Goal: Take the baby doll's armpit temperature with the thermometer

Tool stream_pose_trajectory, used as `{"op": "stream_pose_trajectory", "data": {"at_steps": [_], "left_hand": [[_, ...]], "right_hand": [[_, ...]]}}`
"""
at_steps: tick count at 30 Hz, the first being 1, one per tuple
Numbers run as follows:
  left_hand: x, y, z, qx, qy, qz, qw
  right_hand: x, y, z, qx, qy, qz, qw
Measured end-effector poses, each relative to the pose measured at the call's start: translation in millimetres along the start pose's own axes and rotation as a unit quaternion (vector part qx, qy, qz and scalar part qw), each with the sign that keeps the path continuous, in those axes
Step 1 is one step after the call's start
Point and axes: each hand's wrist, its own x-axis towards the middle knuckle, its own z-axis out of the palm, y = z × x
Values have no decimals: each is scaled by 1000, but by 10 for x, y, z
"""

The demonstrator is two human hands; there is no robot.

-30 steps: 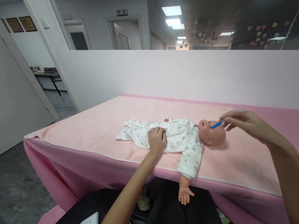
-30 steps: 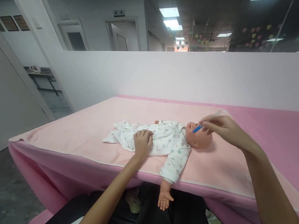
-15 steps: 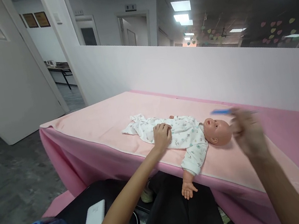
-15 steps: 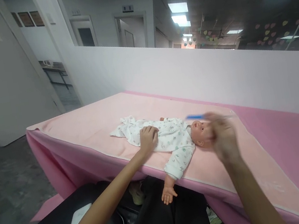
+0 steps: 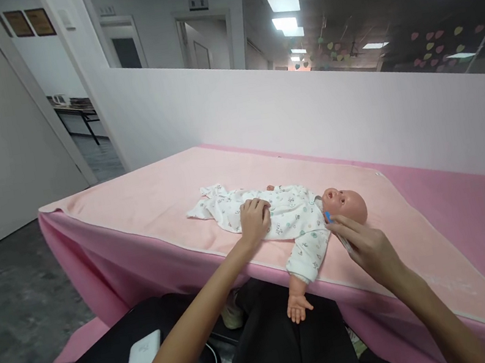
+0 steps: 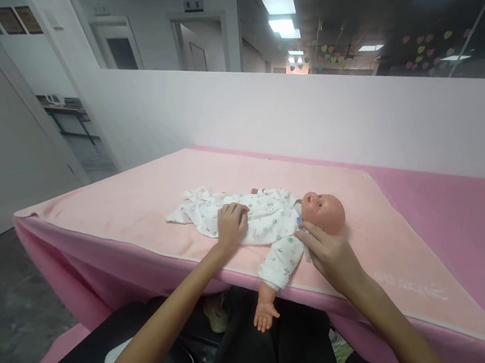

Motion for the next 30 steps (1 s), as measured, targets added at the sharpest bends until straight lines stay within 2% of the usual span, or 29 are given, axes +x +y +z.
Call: {"op": "stream_pose_trajectory", "data": {"at_steps": [2,4,5,6,8,10,11,13,16,18,21,23,24,28,30], "left_hand": [[0,3,0,0,-2,-2,1000],[0,5,-3,0,-5,-6,1000],[0,6,-5,0,-6,-7,1000],[0,7,-7,-1,-7,-8,1000],[2,7,-10,-2,-7,-9,1000],[4,5,-11,-2,-9,-12,1000],[4,3,-10,-2,-11,-13,1000],[4,1,-9,-1,-16,-16,1000],[3,-1,-8,2,-18,-19,1000],[4,-1,-8,3,-15,-18,1000],[11,-6,-8,5,-8,-9,1000],[17,-13,-8,6,-3,-2,1000],[20,-17,-8,7,-1,0,1000],[22,-25,-11,9,1,0,1000],[21,-22,-13,9,-2,-1,1000]], "right_hand": [[-14,-41,-72,-15,47,-13,999],[-25,-65,-166,29,138,-1,990],[-40,-67,-181,68,162,20,984],[-65,-63,-163,110,156,50,980],[-137,-41,-50,157,57,122,978],[-204,-17,57,118,-22,165,979],[-223,-11,64,90,-13,162,983],[-227,-17,-37,69,49,132,988],[-193,-42,-268,143,138,74,977],[-182,-43,-264,162,117,46,979],[-162,-1,-20,76,-25,52,995],[-106,43,100,32,-74,44,996],[-67,62,112,34,-63,33,997],[43,85,32,88,64,11,994],[21,71,75,87,69,8,994]]}}
